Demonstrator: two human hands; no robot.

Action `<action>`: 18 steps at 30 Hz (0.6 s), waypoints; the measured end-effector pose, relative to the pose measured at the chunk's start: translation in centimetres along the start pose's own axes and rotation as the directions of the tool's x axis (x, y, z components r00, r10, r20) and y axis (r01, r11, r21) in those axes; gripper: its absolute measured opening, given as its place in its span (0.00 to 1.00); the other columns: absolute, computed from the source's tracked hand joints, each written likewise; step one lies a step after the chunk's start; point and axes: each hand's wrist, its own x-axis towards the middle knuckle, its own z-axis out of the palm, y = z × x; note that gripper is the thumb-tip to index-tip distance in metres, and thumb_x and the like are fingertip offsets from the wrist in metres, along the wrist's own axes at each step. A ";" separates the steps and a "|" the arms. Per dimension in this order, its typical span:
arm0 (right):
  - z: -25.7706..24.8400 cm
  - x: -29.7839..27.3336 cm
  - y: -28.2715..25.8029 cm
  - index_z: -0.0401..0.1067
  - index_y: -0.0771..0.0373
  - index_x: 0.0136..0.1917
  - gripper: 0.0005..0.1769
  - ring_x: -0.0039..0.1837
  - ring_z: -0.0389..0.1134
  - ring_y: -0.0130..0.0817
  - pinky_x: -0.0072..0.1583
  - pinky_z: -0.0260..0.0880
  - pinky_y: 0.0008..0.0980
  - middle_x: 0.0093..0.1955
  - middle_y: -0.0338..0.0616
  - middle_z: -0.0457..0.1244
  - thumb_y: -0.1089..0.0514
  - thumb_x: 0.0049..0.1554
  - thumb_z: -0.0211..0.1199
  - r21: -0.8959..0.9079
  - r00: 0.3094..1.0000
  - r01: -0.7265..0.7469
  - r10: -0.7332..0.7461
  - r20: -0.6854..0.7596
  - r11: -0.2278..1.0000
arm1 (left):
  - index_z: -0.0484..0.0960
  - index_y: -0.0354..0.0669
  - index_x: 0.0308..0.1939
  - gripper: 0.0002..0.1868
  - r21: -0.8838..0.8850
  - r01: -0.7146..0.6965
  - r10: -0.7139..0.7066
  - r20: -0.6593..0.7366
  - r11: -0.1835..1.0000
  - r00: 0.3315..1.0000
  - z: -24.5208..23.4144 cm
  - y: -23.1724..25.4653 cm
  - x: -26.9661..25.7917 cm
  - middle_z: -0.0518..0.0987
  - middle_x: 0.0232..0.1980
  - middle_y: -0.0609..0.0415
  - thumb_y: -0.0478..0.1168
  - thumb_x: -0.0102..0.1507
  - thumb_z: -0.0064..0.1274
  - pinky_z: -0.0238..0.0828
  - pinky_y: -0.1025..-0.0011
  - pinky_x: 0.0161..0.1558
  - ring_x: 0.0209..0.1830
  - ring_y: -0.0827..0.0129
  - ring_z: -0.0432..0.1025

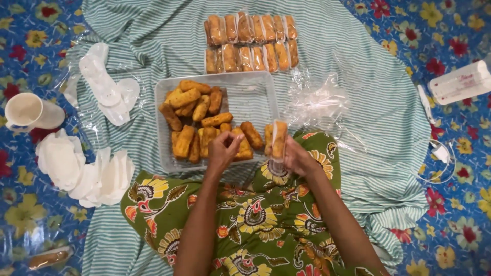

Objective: Wrapping individual fried food items in small paper sheets and arranging them

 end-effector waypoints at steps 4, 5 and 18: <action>-1.7 -0.5 -0.1 0.60 0.55 0.70 0.33 0.67 0.68 0.48 0.65 0.71 0.48 0.68 0.55 0.63 0.37 0.58 0.58 0.362 0.995 0.036 -0.001 -0.097 0.931 | 0.84 0.48 0.46 0.10 0.239 -0.164 0.167 0.006 0.957 0.986 0.4 0.6 0.2 0.82 0.34 0.52 0.42 0.63 0.66 0.79 0.71 0.29 0.29 0.63 0.81; -2.0 -0.4 -0.3 0.63 0.57 0.70 0.32 0.66 0.69 0.48 0.64 0.72 0.48 0.67 0.56 0.65 0.39 0.59 0.56 0.440 0.996 0.044 -0.004 -0.093 0.897 | 0.83 0.45 0.52 0.15 0.254 -0.234 0.232 0.040 0.938 0.972 0.4 0.6 0.5 0.80 0.40 0.49 0.40 0.63 0.66 0.81 0.69 0.31 0.32 0.58 0.81; -2.6 1.4 0.5 0.67 0.55 0.68 0.29 0.67 0.68 0.55 0.65 0.71 0.54 0.68 0.60 0.64 0.44 0.55 0.57 0.628 0.965 0.251 -0.239 -0.105 0.737 | 0.86 0.46 0.39 0.04 0.455 -0.372 0.446 -0.062 0.809 0.893 0.8 0.9 0.1 0.82 0.32 0.49 0.41 0.66 0.60 0.75 0.62 0.38 0.36 0.53 0.79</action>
